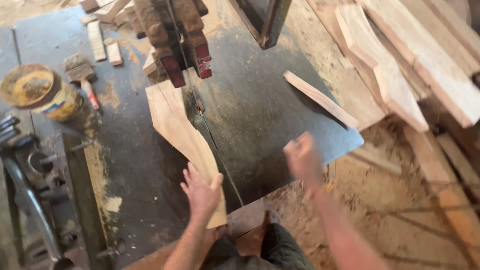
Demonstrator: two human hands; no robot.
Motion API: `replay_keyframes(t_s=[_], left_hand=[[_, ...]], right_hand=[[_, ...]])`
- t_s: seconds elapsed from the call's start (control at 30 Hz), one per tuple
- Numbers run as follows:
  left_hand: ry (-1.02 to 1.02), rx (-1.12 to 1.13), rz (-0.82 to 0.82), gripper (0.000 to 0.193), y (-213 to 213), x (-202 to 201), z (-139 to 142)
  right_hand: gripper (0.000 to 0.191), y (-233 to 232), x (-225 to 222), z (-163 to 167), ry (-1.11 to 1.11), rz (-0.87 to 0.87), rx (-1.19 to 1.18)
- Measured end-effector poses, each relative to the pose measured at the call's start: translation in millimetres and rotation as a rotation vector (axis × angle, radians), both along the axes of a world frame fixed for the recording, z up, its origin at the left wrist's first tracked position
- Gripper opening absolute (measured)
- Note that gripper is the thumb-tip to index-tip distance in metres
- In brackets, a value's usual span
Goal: The person uses a bandsaw to cut a curved wooden plank, guiding it along a marked line with both hands. The person repeatedly repositions the plank to follow the curve and removes offcuts as the cut progresses.
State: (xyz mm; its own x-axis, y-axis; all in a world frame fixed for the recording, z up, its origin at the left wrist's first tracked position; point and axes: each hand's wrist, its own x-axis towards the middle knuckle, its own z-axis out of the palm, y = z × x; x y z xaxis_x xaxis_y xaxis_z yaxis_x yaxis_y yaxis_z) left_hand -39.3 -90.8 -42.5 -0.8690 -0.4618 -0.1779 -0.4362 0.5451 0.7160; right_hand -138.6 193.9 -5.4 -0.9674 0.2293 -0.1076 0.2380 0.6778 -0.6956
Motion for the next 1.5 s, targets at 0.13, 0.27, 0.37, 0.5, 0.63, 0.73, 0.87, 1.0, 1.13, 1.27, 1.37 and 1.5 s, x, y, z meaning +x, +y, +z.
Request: replay_keyframes(t_s=[0.13,0.27,0.37,0.5,0.63,0.73,0.87,1.0,1.13,1.27,1.37,1.5], left_hand=[[-0.017,0.106,-0.023,0.085,56,12,-20],[-0.046,0.609,0.07,0.067,81,22,-10],[0.214,0.81,0.006,0.055,91,23,15],[0.046,0.395,0.22,0.054,91,45,59],[-0.038,-0.067,0.364,0.078,70,78,98],[-0.22,-0.39,0.176,0.116,50,74,113],[-0.43,-0.341,-0.16,0.14,43,58,111],[-0.319,-0.353,-0.222,0.131,64,64,95],[-0.212,-0.307,-0.115,0.124,82,64,77],[-0.006,-0.254,-0.06,0.106,91,52,56],[0.141,-0.216,-0.046,0.091,93,47,41],[0.165,-0.144,-0.016,0.082,91,32,30]], right_hand=[[0.071,-54,83,31,0.188,0.556,0.083],[0.105,-59,105,48,0.306,0.833,0.355],[0.088,-35,87,53,0.116,0.907,0.526],[0.075,31,13,55,0.128,1.227,0.667],[0.035,107,-85,50,0.376,0.757,0.674],[0.066,132,-111,35,0.517,0.544,0.53],[0.05,91,-79,-3,0.212,0.652,0.161],[0.064,8,-50,-42,0.102,0.633,-0.172],[0.065,-48,-52,-66,0.246,0.676,0.001],[0.06,-70,-76,-69,0.241,0.622,-0.046],[0.058,-79,-96,-61,0.115,0.615,-0.096],[0.057,-98,-120,-48,-0.021,0.671,-0.366]])
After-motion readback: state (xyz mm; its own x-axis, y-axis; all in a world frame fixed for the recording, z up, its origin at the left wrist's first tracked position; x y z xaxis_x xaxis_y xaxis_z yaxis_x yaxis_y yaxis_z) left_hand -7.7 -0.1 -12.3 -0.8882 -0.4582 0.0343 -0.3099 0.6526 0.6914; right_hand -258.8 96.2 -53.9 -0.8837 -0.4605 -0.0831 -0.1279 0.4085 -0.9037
